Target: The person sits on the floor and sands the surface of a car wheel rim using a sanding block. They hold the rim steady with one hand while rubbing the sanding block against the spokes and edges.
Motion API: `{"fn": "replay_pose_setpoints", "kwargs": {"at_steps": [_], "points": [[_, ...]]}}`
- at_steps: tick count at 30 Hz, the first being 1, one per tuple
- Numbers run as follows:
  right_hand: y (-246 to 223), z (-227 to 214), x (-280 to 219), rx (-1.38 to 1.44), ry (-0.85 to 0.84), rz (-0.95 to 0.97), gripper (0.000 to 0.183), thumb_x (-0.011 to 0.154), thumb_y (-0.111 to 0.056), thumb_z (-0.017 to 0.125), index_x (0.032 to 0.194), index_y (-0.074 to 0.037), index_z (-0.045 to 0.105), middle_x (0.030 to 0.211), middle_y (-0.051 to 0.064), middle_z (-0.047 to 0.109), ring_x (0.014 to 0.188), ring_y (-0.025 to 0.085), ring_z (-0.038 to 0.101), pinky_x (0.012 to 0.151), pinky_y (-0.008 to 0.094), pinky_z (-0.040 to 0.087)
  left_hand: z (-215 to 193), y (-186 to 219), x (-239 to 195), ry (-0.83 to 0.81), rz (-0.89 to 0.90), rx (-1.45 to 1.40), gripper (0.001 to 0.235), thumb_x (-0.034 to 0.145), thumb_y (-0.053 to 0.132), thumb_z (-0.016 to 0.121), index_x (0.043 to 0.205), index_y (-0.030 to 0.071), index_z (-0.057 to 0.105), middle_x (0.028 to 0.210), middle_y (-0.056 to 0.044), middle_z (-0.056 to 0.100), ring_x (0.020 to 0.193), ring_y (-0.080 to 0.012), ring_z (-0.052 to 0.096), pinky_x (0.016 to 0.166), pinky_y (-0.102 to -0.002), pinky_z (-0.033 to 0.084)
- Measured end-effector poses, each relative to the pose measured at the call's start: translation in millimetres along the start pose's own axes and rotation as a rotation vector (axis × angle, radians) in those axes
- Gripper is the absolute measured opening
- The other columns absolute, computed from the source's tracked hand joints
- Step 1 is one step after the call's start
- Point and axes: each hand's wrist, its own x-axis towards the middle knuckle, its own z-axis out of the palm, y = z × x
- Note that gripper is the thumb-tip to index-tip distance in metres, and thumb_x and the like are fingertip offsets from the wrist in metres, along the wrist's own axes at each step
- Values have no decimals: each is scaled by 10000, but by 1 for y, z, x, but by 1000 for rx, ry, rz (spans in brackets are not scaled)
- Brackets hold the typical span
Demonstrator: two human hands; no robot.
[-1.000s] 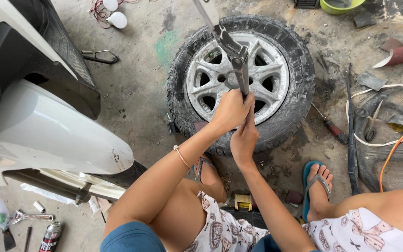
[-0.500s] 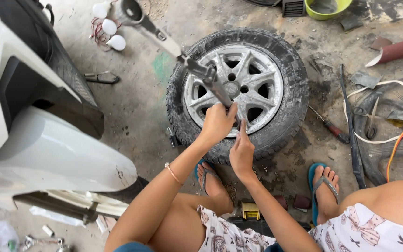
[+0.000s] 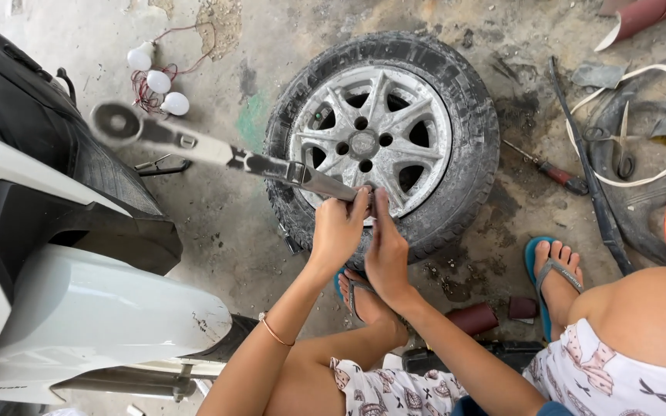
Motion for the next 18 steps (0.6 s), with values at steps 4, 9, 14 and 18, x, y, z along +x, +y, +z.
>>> {"fn": "replay_pose_setpoints", "kwargs": {"at_steps": [4, 9, 14, 18], "points": [[25, 14, -15, -90, 54, -50, 568, 1112, -74, 330, 1669, -175, 283, 1631, 136, 435, 1334, 304, 577, 1018, 388, 572, -5, 34, -12, 11, 4, -1, 392, 1102, 147, 445, 1231, -176, 627, 653, -274, 665, 514, -212, 653, 436, -284, 455], [81, 17, -33, 71, -56, 391, 564, 1049, -74, 458, 1601, -188, 439, 1492, 159, 578, 1312, 371, 572, 1064, 509, 499, -12, 48, -11, 30, -98, -101, 413, 1087, 165, 452, 1314, -152, 588, 1120, -370, 694, 1001, -451, 724, 782, -535, 664], [-27, -4, -7, 173, 17, 116, 562, 1046, 56, 415, 1578, -121, 459, 1561, 159, 515, 1356, 342, 558, 1040, 444, 542, -14, 68, -16, 39, -161, -6, 394, 1073, 183, 477, 1268, -110, 654, 1036, -347, 724, 941, -456, 736, 704, -524, 665], [61, 29, -30, 39, 16, 31, 723, 981, 186, 378, 1647, -85, 306, 1677, 173, 327, 1398, 326, 507, 1020, 373, 534, -21, 68, -10, 75, -168, -112, 382, 1079, 165, 455, 1262, -100, 661, 1096, -354, 710, 1012, -442, 725, 809, -565, 660]]}}
